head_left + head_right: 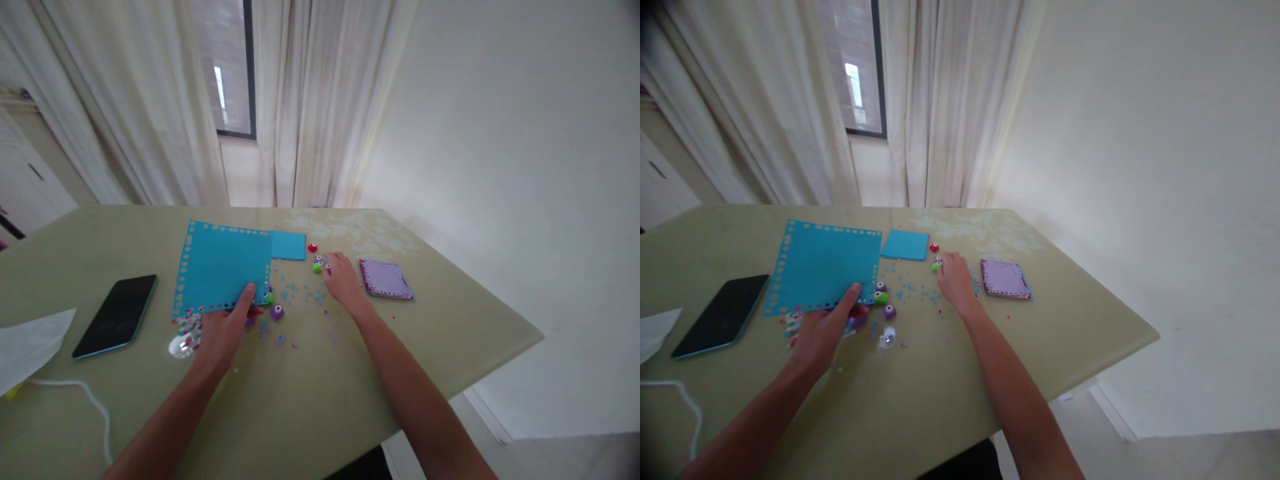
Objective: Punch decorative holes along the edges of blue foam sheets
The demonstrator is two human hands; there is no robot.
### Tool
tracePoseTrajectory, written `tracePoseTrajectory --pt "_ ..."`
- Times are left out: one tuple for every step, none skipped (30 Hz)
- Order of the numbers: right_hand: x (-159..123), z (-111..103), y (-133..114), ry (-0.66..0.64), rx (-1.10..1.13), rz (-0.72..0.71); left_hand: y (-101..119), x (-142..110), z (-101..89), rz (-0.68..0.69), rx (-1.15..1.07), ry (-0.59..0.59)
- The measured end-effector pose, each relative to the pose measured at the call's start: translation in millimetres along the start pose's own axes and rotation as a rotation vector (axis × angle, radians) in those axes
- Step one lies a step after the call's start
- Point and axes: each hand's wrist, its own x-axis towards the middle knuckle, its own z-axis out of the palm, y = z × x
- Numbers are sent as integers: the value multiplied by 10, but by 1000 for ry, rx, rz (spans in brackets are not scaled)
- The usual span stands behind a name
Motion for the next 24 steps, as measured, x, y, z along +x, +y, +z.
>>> tracePoseTrajectory --pt "40 -47 74 30 -160 29 -3 -2 5 3 19 -22" --pt "58 -79 147 28 -253 55 -6 -3 10 7 44 -48" --pt "58 -97 215 14 -296 67 -8 -2 15 12 72 -66" --pt "43 -103 276 -7 -327 78 -13 0 20 20 96 -71" --pt "21 -102 328 -26 -323 87 -22 4 24 25 115 -69" --pt "-3 -98 368 -38 -311 97 -35 10 28 29 126 -60" --pt "-26 -94 395 -41 -307 112 -51 15 32 30 134 -52" --pt "-45 -92 408 -37 -315 131 -69 18 35 25 141 -52" --pt "-59 -92 406 -20 -306 148 -86 18 38 19 144 -57" --pt "-71 -91 387 8 -251 159 -99 13 40 16 141 -64" --pt "-82 -88 351 34 -133 157 -107 4 42 14 139 -71" --pt "-97 -81 297 51 51 144 -108 -10 45 19 139 -78" --pt "-118 -68 227 52 296 122 -102 -28 47 26 140 -82" --pt "-145 -50 144 14 566 94 -90 -48 51 34 141 -82" --pt "-179 -28 52 -51 809 73 -73 -68 56 42 144 -83" --pt "-218 -2 -42 -140 997 77 -54 -87 63 48 145 -89" --pt "-258 24 -133 -223 1117 106 -34 -105 70 54 143 -97" --pt "-297 49 -215 -289 1197 144 -16 -120 78 60 138 -104" --pt "-332 70 -284 -325 1249 176 -2 -131 85 65 134 -113" --pt "-361 87 -337 -354 1280 200 7 -140 91 70 130 -121" --pt "-383 98 -374 -368 1300 216 11 -146 95 72 130 -128" --pt "-398 104 -397 -374 1313 222 9 -149 98 72 132 -131" --pt "-407 106 -408 -377 1322 221 2 -151 99 72 137 -132" --pt "-411 106 -411 -376 1327 218 -9 -150 99 73 145 -135"
